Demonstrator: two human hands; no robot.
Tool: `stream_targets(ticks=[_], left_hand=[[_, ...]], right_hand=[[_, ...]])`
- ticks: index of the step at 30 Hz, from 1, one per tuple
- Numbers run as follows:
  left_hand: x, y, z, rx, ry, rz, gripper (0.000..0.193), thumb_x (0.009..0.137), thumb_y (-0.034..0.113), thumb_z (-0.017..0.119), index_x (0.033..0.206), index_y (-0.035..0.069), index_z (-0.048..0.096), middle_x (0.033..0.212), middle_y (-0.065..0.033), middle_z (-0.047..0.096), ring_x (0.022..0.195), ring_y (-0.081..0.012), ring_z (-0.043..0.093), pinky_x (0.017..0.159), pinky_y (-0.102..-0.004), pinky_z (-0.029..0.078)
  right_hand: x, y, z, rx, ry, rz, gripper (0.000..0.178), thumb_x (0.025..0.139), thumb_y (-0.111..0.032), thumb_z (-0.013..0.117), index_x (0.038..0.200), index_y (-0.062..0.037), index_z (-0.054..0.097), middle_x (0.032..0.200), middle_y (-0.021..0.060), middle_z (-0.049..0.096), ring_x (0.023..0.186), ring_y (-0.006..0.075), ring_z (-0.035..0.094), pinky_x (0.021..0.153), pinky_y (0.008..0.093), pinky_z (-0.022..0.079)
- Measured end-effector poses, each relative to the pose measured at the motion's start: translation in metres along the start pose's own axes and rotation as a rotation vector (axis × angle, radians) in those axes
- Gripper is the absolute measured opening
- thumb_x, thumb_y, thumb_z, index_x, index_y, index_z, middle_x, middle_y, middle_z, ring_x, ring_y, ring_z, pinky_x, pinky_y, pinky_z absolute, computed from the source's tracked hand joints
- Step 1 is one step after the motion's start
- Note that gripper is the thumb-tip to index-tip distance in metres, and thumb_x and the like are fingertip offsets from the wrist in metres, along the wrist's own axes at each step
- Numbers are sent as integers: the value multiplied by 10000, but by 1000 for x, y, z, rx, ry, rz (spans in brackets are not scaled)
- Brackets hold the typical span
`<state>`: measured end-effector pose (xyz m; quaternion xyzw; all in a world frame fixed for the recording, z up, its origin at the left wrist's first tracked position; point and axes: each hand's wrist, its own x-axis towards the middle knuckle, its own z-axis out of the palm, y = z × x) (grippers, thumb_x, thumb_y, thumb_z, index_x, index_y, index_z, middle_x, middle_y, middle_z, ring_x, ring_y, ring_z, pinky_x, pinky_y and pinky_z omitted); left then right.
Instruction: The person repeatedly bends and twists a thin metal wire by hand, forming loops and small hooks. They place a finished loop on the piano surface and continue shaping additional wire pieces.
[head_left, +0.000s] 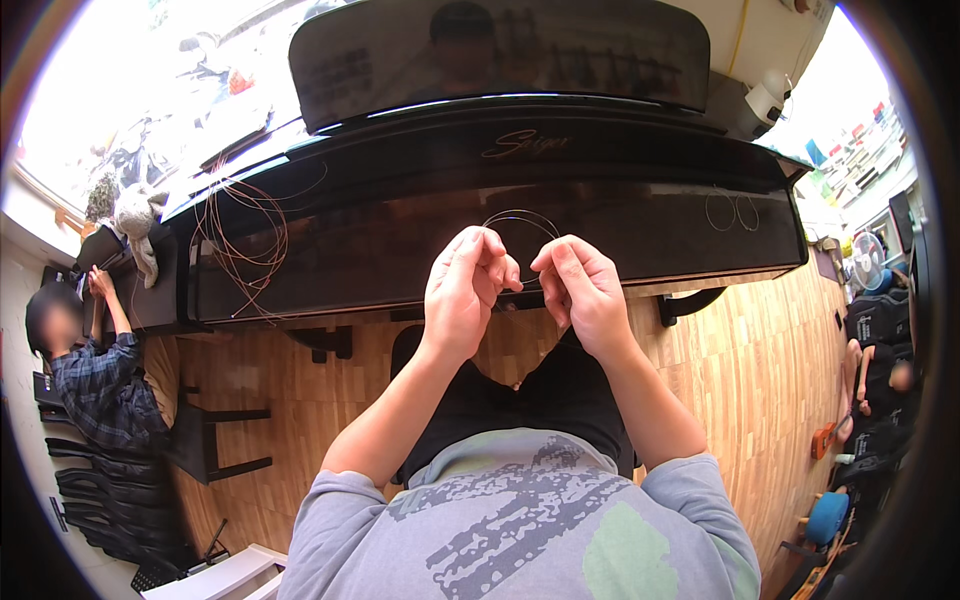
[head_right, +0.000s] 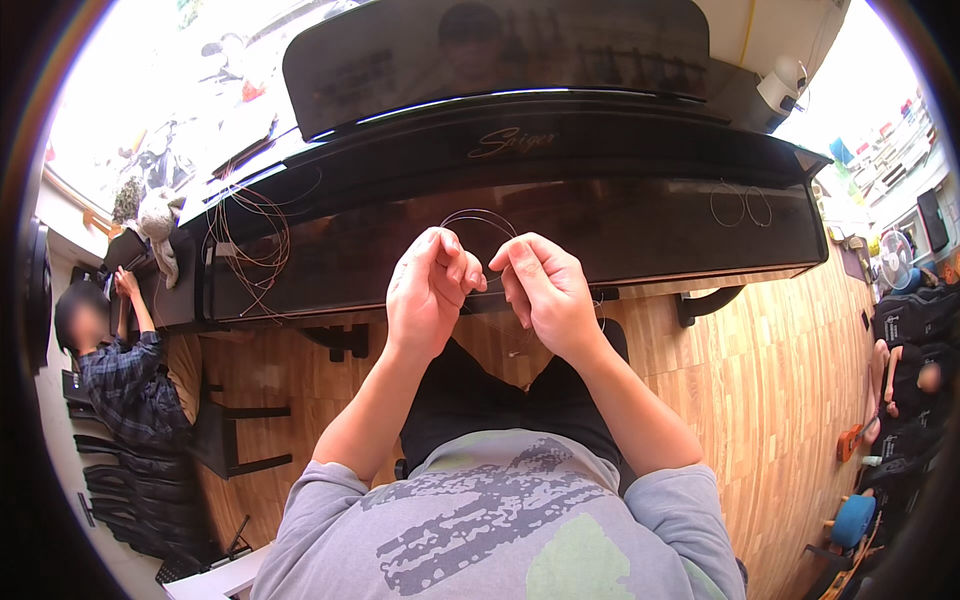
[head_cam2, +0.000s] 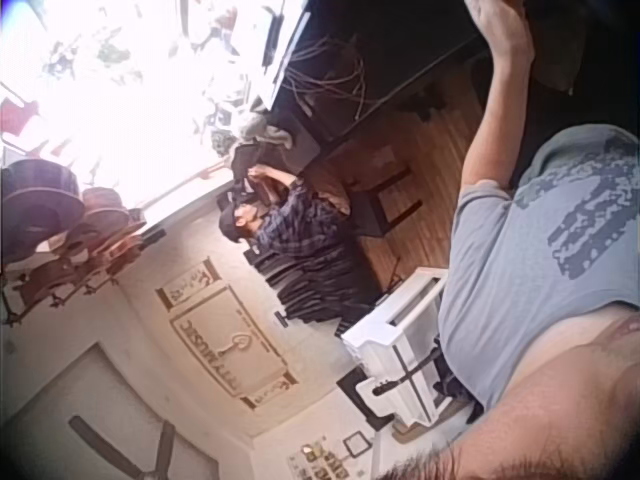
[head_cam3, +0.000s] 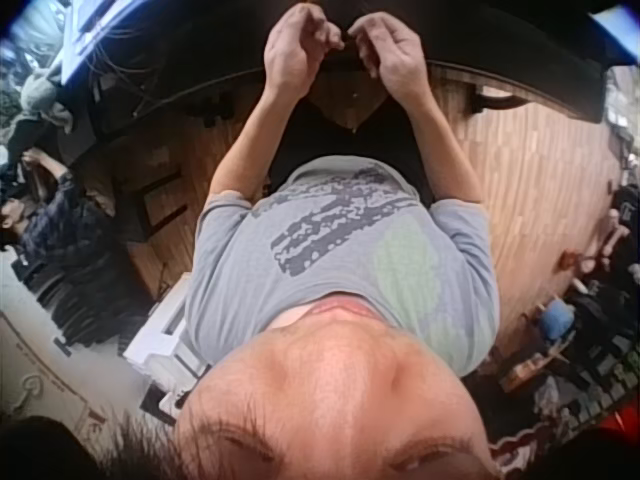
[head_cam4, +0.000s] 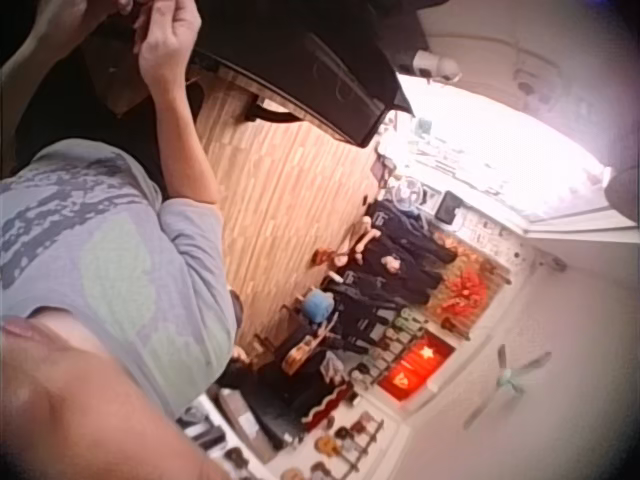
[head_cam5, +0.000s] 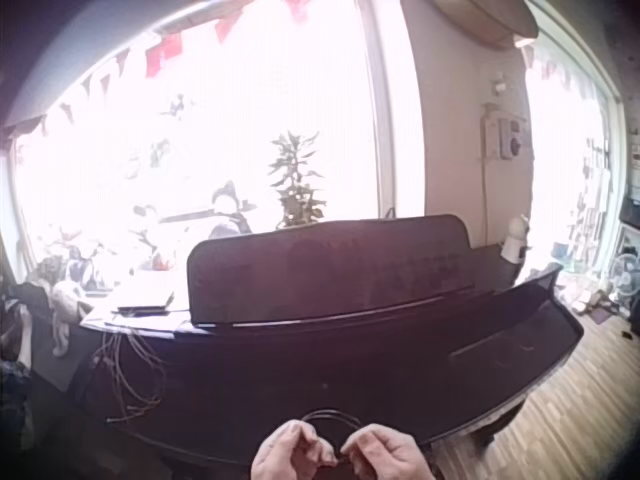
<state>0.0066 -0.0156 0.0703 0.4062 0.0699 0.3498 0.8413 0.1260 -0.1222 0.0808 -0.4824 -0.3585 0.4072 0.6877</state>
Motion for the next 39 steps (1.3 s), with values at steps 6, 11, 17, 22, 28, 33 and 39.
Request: stream_targets(ticks=[6,11,17,22,28,33,39], left_hand=[[-3,1,7,122,101,-22,292,1021,200,374,1041,6,590,681,2,471,676,-104,524,578,-239,465],[-5,8,-1,397,132,25,252,1010,186,447,1060,14,625,692,71,435,570,13,348,471,-149,280],[-6,16,-4,460,126,-1,239,1003,194,471,1042,12,621,659,104,357,538,26,258,435,-154,210],[-4,13,-5,221,91,-114,196,997,176,479,1027,23,598,657,78,369,554,-4,302,464,-175,263],[-2,13,-5,76,79,-215,151,993,169,455,1011,55,552,690,43,412,604,-67,389,547,-225,351],[-1,17,12,-42,155,-258,143,995,197,415,956,96,509,711,9,490,695,-146,539,727,-309,482],[2,5,5,-140,18,-111,140,1001,186,391,964,98,495,691,1,482,712,-152,554,778,-348,508]], right_hand=[[0,0,0,45,54,-17,290,1018,-266,442,880,-54,583,582,-34,467,438,16,361,398,175,288],[0,-3,-3,45,49,-36,285,1018,-267,445,856,-69,573,577,-46,445,458,12,344,405,173,257],[1,-1,-10,54,49,-73,287,1022,-257,435,835,-78,560,568,-51,427,464,14,312,421,184,237],[1,-1,-6,57,56,-77,246,1024,-240,424,905,-75,562,564,-55,420,462,5,310,424,177,247],[1,0,-3,15,78,-119,208,1026,-211,410,1010,-67,560,565,-59,415,469,0,315,427,170,256],[1,2,0,13,70,-82,203,1026,-207,408,1019,-68,556,577,-59,417,475,1,320,427,166,257],[-1,3,2,-7,45,1,193,1026,-199,405,1013,-70,549,594,-59,424,486,1,335,429,164,267]])
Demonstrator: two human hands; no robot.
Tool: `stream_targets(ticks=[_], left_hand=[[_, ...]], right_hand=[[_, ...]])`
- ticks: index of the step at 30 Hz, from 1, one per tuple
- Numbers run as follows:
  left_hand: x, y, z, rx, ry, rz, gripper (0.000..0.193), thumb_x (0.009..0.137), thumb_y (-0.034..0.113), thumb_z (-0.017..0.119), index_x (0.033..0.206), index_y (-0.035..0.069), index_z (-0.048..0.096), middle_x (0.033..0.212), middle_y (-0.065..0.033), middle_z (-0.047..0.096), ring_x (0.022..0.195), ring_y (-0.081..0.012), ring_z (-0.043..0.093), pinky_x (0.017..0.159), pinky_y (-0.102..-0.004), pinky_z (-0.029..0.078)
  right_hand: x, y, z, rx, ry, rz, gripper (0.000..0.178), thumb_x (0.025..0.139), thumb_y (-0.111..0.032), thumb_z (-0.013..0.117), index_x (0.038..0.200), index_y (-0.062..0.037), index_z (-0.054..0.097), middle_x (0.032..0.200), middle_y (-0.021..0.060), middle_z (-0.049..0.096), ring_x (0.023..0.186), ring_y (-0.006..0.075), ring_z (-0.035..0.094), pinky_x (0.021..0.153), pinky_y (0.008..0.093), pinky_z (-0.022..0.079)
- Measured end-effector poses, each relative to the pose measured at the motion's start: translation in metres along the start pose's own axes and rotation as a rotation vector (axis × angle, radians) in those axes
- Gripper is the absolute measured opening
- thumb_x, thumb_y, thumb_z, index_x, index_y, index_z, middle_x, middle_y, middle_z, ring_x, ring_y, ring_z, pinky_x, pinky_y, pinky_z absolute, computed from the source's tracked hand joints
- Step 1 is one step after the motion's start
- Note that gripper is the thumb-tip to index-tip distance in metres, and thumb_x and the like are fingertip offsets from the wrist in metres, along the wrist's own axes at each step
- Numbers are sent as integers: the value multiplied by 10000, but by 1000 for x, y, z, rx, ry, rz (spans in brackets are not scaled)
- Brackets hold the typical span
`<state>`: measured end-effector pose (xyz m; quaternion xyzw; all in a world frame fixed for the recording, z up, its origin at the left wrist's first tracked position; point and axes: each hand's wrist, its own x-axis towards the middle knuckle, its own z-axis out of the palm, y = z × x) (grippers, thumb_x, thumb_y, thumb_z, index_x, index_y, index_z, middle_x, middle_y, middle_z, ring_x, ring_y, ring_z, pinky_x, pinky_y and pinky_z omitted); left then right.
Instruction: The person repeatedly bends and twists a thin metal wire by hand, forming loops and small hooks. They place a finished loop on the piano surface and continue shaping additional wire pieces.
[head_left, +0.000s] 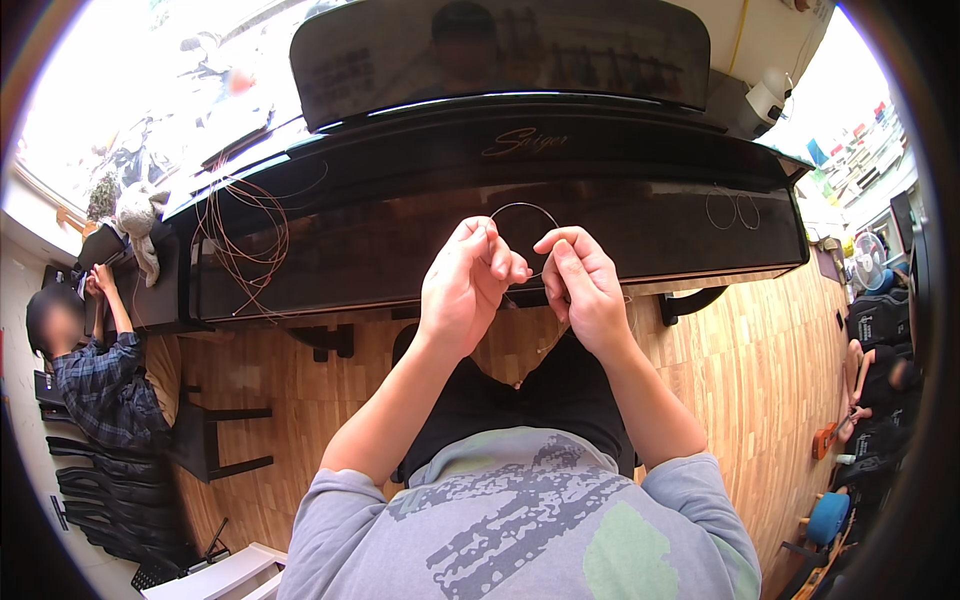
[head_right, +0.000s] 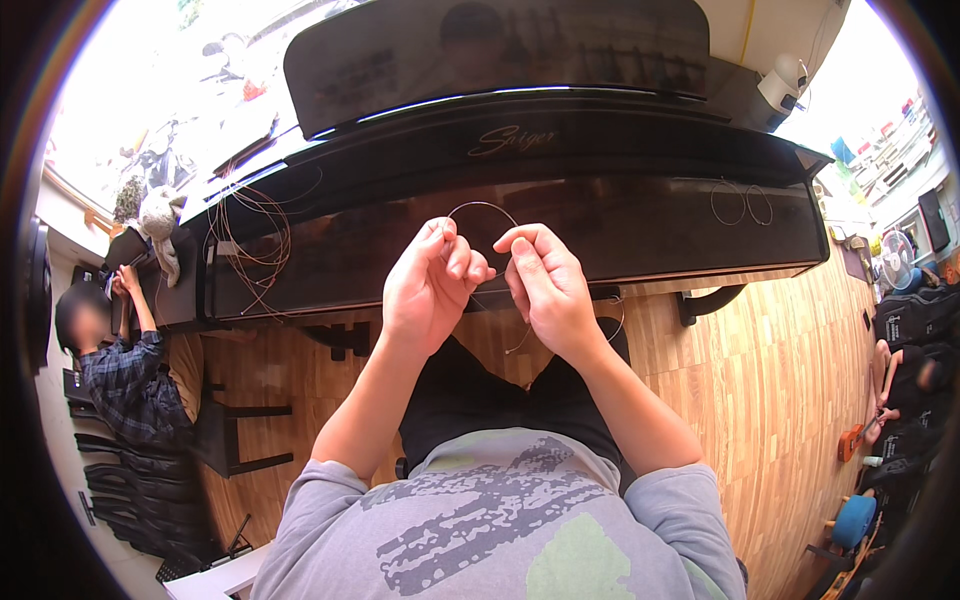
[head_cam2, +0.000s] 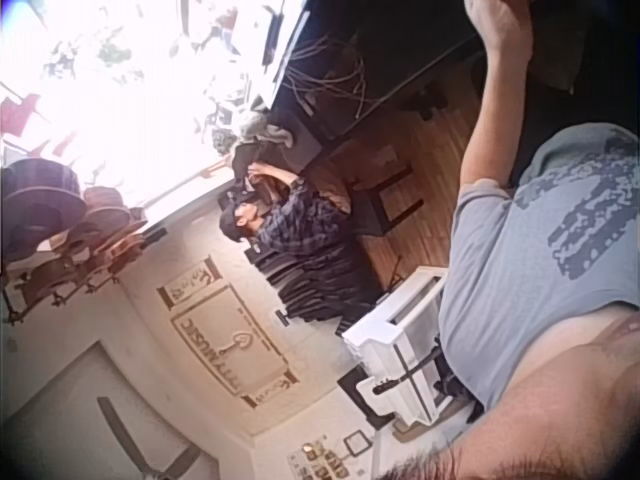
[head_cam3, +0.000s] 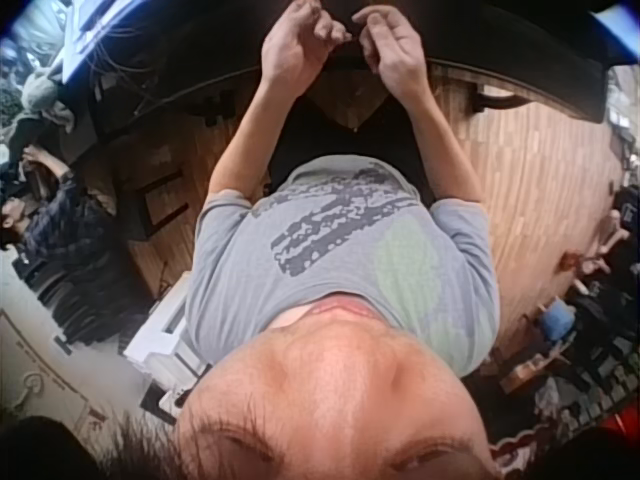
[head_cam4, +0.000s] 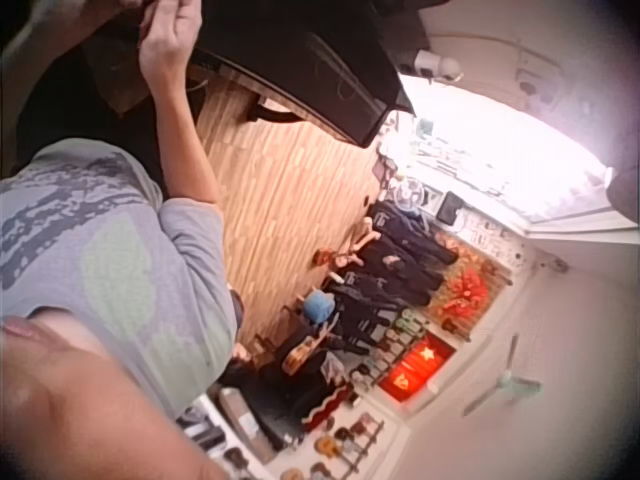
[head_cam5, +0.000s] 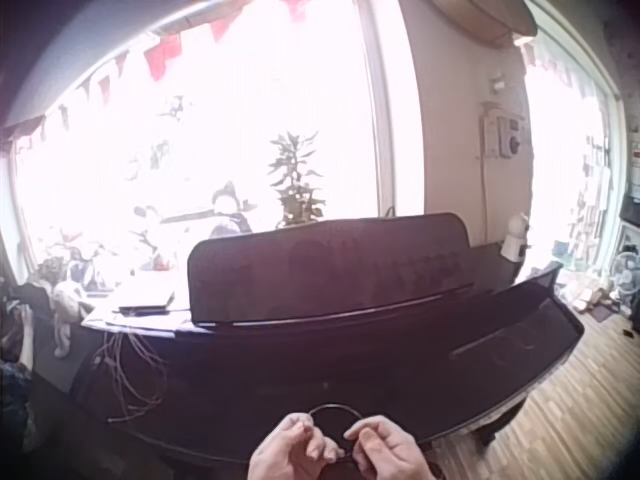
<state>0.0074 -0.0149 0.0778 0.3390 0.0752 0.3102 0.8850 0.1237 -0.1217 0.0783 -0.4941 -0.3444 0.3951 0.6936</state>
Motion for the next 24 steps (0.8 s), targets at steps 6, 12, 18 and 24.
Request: stream_targets(ticks=[6,12,18,24], left_hand=[[2,-1,0,-84,34,9,131,999,164,393,950,89,490,647,28,355,621,-104,428,731,-322,487],[3,-1,3,-29,106,78,86,981,140,440,946,73,483,671,36,356,617,-88,403,657,-271,445],[2,3,3,69,134,118,108,990,158,418,941,90,486,664,41,343,616,-87,389,650,-283,411],[5,6,4,91,127,129,108,989,155,417,936,87,481,666,42,337,612,-85,375,641,-273,397]], right_hand=[[-3,-1,1,-64,-22,40,195,1019,-192,411,1020,-60,555,640,-43,463,539,17,395,491,175,332],[-3,4,-1,-345,-42,-58,236,993,-189,451,1128,-26,555,725,29,543,695,96,518,642,239,416],[-24,-14,4,-1132,205,-444,614,854,-338,650,1314,15,448,1150,140,544,1081,294,489,951,404,333],[-86,2,2,-788,-61,-1031,307,800,-365,691,928,-103,598,833,43,519,704,214,478,700,377,358]])
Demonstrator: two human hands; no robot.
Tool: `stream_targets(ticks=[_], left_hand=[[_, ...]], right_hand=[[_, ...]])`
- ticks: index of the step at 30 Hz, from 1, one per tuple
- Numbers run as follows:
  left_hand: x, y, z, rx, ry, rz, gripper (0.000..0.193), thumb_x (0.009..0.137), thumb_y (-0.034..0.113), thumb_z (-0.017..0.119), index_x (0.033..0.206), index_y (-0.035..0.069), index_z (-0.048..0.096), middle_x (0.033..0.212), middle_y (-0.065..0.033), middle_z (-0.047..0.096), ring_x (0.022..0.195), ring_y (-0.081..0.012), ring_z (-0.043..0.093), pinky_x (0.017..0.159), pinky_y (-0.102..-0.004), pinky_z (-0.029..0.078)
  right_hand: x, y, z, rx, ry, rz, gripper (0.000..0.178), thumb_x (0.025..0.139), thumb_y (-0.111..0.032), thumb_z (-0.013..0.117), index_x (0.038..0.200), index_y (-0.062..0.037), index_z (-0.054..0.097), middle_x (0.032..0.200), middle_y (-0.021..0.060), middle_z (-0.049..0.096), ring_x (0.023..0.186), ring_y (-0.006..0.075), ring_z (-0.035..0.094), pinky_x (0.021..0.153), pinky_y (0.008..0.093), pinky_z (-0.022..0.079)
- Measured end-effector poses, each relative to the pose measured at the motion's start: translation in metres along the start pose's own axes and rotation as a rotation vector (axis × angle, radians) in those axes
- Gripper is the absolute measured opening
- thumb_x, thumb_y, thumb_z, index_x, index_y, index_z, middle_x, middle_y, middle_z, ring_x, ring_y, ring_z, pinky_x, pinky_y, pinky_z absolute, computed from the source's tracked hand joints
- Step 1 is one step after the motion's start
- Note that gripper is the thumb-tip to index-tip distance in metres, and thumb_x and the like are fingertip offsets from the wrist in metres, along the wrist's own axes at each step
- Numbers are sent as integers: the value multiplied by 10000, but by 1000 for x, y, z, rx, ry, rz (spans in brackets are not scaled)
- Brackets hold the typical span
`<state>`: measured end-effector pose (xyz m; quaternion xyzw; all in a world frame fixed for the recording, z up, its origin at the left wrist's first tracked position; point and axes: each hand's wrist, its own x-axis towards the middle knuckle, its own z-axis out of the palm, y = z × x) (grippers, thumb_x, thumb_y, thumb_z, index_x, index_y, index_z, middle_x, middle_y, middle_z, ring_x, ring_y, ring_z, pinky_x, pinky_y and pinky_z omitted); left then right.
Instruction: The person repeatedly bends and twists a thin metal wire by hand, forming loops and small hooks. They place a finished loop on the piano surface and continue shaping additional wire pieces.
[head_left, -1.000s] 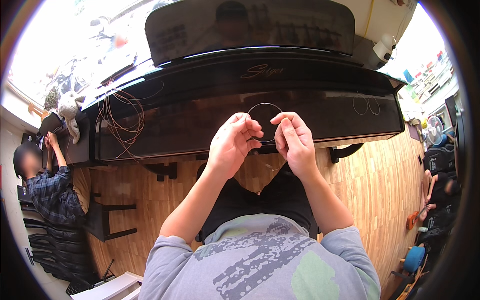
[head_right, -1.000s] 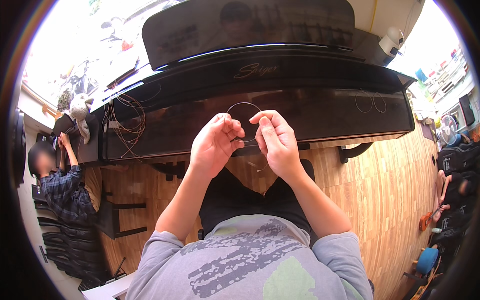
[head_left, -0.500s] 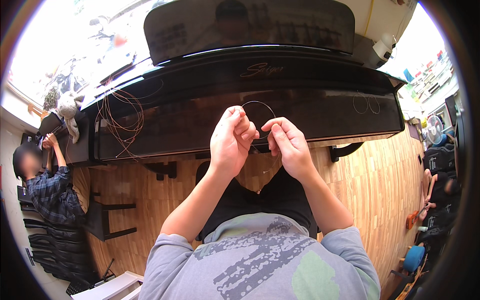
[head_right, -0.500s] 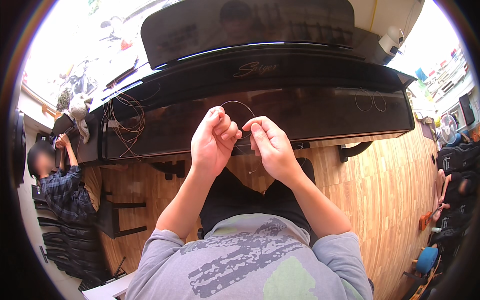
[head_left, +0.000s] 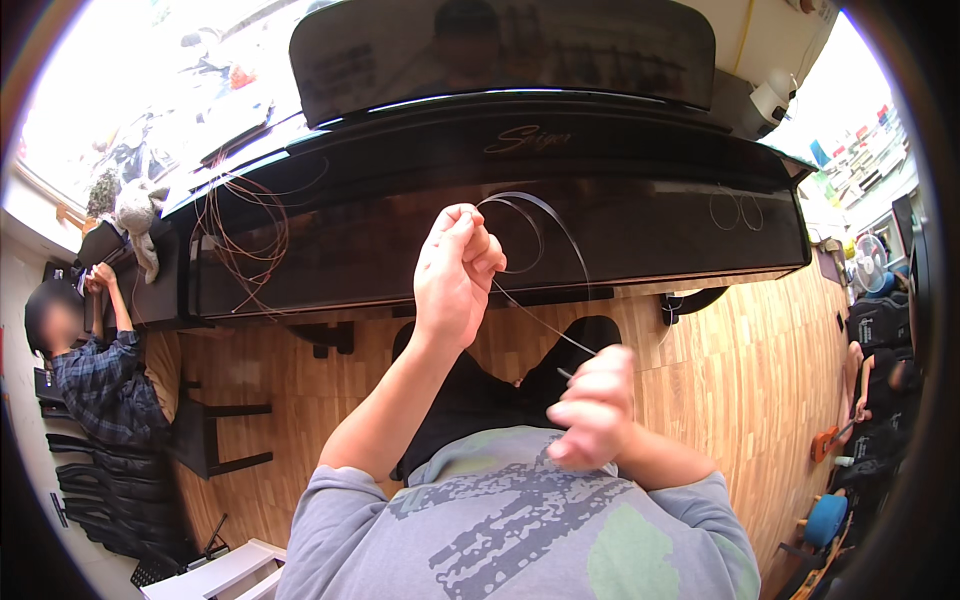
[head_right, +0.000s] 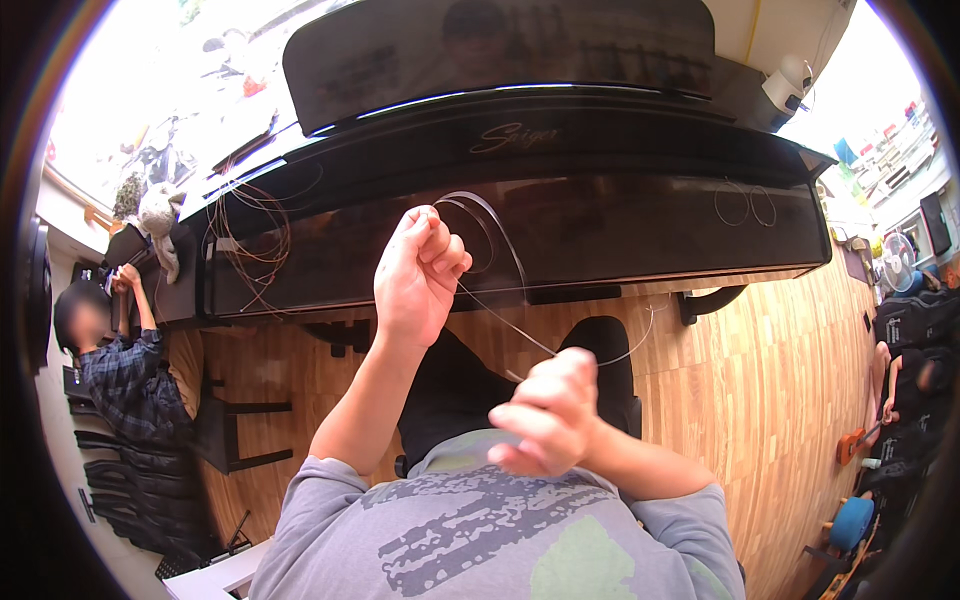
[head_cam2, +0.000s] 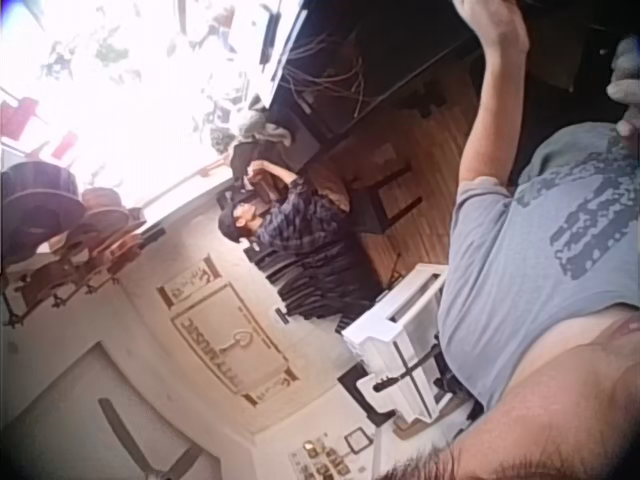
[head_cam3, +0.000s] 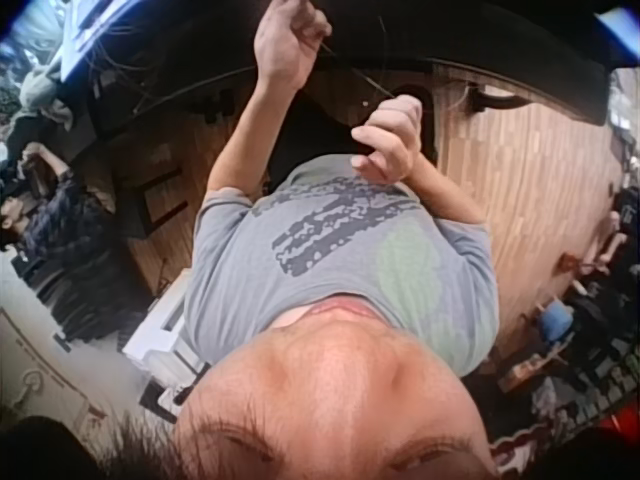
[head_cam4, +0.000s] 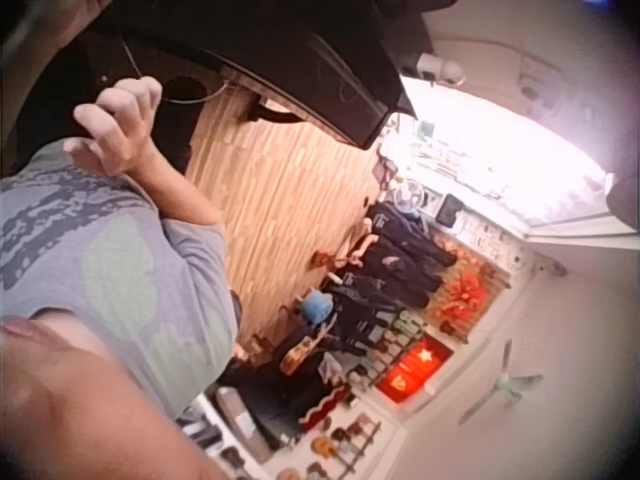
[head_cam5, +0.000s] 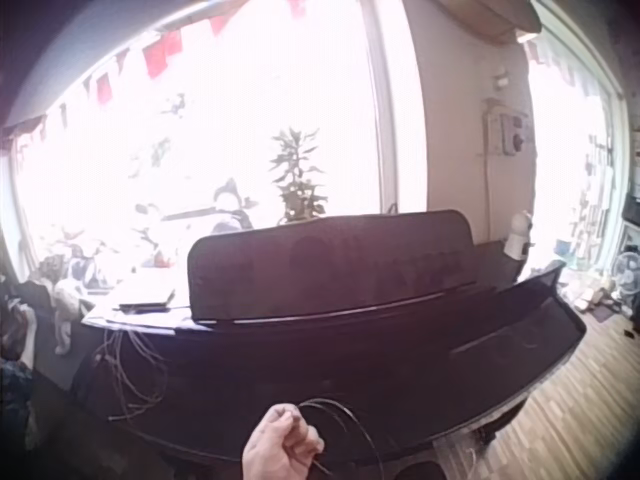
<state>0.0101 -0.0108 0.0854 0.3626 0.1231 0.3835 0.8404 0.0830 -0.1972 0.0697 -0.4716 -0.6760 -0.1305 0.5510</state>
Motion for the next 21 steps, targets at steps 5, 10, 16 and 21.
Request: stream_targets(ticks=[5,10,16,21], left_hand=[[2,3,-1,0,-25,15,106,989,150,418,939,86,485,663,43,339,608,-84,369,637,-268,393],[0,4,-2,13,-35,20,99,986,145,423,946,84,491,664,43,340,607,-83,366,629,-264,385],[-2,3,-5,0,-60,0,87,979,142,434,952,84,492,672,43,346,610,-81,361,617,-258,375],[-3,3,-4,4,-59,9,80,978,141,441,954,84,492,675,41,349,612,-82,362,610,-253,370]], right_hand=[[-33,17,31,92,-302,291,106,759,-91,706,833,-51,642,730,43,581,669,177,555,678,315,411],[-40,34,32,475,-191,878,183,910,-126,616,1053,-12,610,748,6,568,687,42,521,607,207,439],[-23,46,26,776,9,985,185,978,-148,532,1068,1,595,749,-4,568,681,48,527,641,195,449],[-19,49,25,747,-12,896,222,901,16,534,1116,-22,578,768,14,595,672,67,545,638,213,470]])
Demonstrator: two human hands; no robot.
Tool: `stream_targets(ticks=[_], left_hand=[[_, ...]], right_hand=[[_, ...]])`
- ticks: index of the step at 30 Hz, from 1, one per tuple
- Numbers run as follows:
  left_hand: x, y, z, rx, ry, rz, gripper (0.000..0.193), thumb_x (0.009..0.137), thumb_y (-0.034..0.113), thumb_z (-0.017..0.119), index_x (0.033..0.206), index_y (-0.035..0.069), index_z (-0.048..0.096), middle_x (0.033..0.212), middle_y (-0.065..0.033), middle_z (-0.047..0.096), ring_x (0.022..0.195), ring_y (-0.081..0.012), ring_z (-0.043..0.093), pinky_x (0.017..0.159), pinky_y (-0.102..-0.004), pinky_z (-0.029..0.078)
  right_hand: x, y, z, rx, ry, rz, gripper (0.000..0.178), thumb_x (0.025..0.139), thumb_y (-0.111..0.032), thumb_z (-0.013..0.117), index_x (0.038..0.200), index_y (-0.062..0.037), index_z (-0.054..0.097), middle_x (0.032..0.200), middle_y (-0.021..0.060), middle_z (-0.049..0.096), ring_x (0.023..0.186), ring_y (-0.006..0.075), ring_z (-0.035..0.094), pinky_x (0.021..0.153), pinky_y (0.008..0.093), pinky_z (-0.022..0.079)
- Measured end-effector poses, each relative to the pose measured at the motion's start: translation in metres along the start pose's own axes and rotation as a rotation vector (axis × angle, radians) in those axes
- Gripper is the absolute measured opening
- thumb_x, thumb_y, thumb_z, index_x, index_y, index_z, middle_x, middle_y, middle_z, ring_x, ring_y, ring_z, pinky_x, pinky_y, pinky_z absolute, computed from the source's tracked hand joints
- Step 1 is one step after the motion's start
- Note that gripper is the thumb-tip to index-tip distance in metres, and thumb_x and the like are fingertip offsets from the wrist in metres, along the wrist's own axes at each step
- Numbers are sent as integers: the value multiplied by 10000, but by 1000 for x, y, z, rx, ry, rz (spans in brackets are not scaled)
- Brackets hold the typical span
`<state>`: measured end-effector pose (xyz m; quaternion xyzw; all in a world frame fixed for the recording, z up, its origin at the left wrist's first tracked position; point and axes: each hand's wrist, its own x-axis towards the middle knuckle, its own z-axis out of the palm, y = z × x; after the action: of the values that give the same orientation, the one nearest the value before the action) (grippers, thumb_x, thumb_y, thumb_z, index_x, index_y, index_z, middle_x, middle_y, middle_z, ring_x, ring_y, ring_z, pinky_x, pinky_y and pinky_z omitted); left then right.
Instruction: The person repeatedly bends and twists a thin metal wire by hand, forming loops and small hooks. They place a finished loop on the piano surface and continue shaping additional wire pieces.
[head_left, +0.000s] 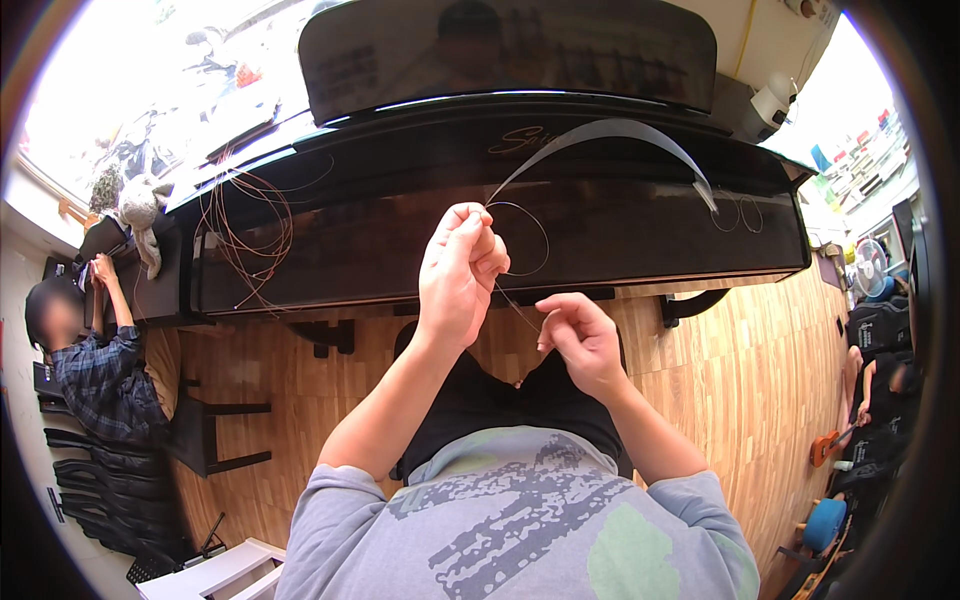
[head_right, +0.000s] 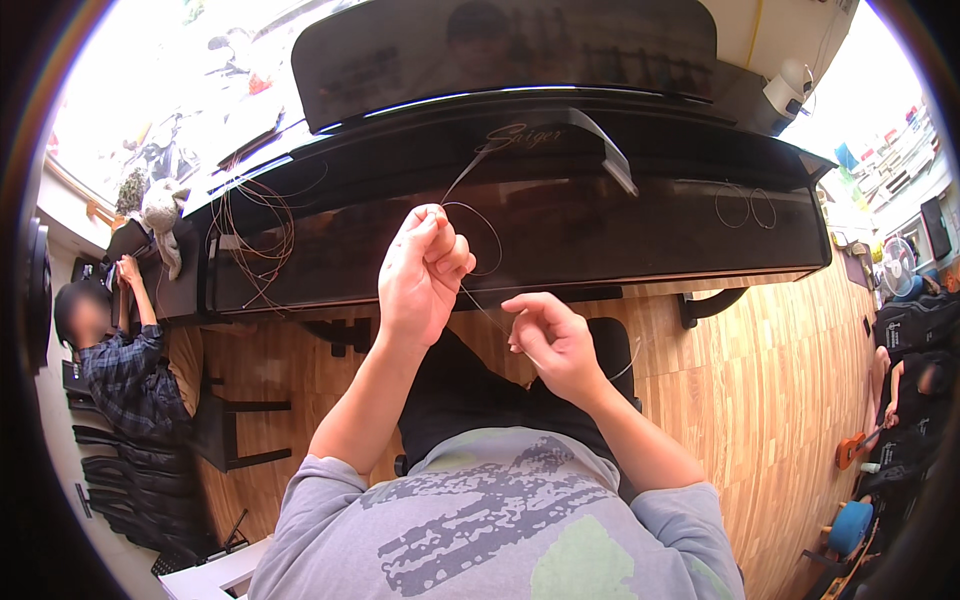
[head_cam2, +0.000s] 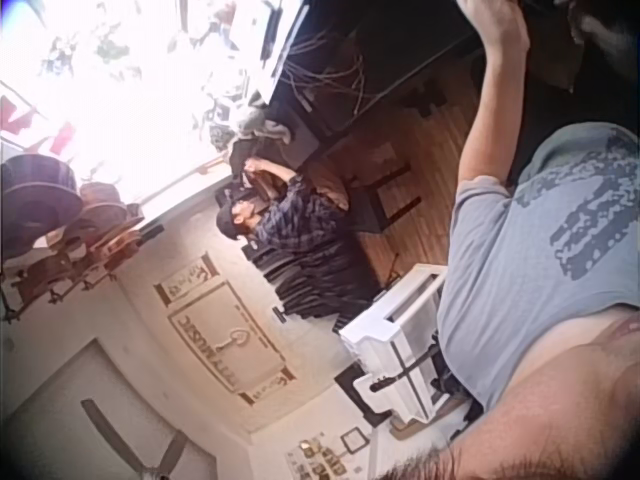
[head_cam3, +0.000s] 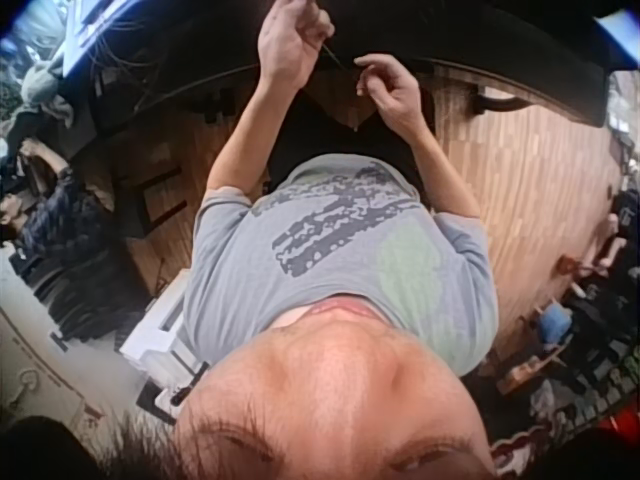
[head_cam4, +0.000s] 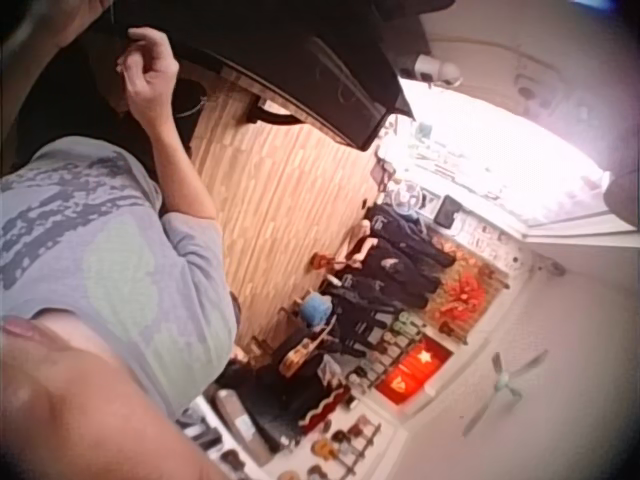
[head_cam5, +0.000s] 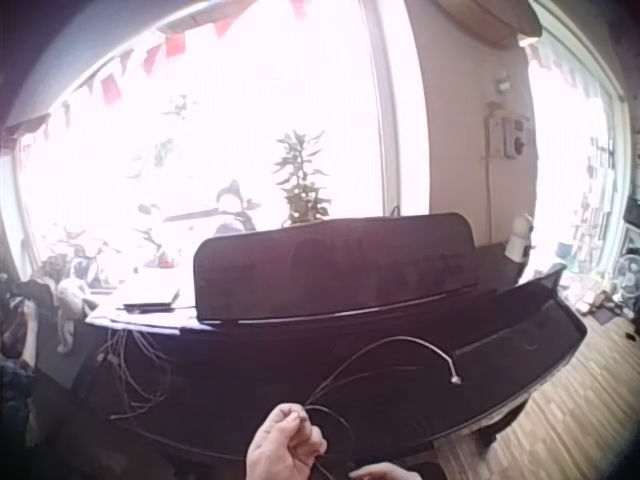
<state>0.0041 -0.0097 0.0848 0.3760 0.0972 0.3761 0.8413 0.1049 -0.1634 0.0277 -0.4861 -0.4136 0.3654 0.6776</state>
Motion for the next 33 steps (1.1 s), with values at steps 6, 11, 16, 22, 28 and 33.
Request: stream_targets(ticks=[6,11,16,22,28,33], left_hand=[[2,-2,1,-7,17,-10,76,977,140,448,954,85,495,675,42,352,613,-81,366,608,-255,371],[2,-5,2,-20,23,-30,78,977,140,449,950,85,497,673,43,350,612,-82,366,611,-258,373],[1,-9,3,-24,34,-42,79,976,142,452,945,85,496,669,45,345,613,-83,368,617,-260,374],[1,-12,3,-30,47,-51,84,980,146,452,937,89,495,669,46,346,613,-84,374,623,-263,382],[0,-17,5,-57,79,-77,100,990,153,441,938,90,500,666,47,346,610,-80,379,628,-266,394],[0,-20,5,-57,110,-66,110,994,156,433,937,90,500,666,49,348,611,-79,385,626,-269,396]], right_hand=[[1,-6,9,-415,-92,-147,360,819,25,653,1164,-60,589,883,46,656,754,95,615,678,238,511],[1,-5,7,-236,3,-232,266,844,57,640,1099,-7,598,957,89,669,899,142,659,796,263,545],[13,-16,11,177,230,-216,113,915,9,584,1025,30,599,917,109,682,841,157,675,804,270,549],[22,-17,15,228,308,-264,98,901,25,590,999,16,586,864,60,637,773,101,618,721,229,507],[21,-12,20,-104,309,-405,137,875,72,566,1000,19,580,866,40,585,758,71,556,692,199,457],[19,-13,22,15,344,-352,117,932,-10,513,1028,13,576,797,37,580,693,68,556,644,202,465]])
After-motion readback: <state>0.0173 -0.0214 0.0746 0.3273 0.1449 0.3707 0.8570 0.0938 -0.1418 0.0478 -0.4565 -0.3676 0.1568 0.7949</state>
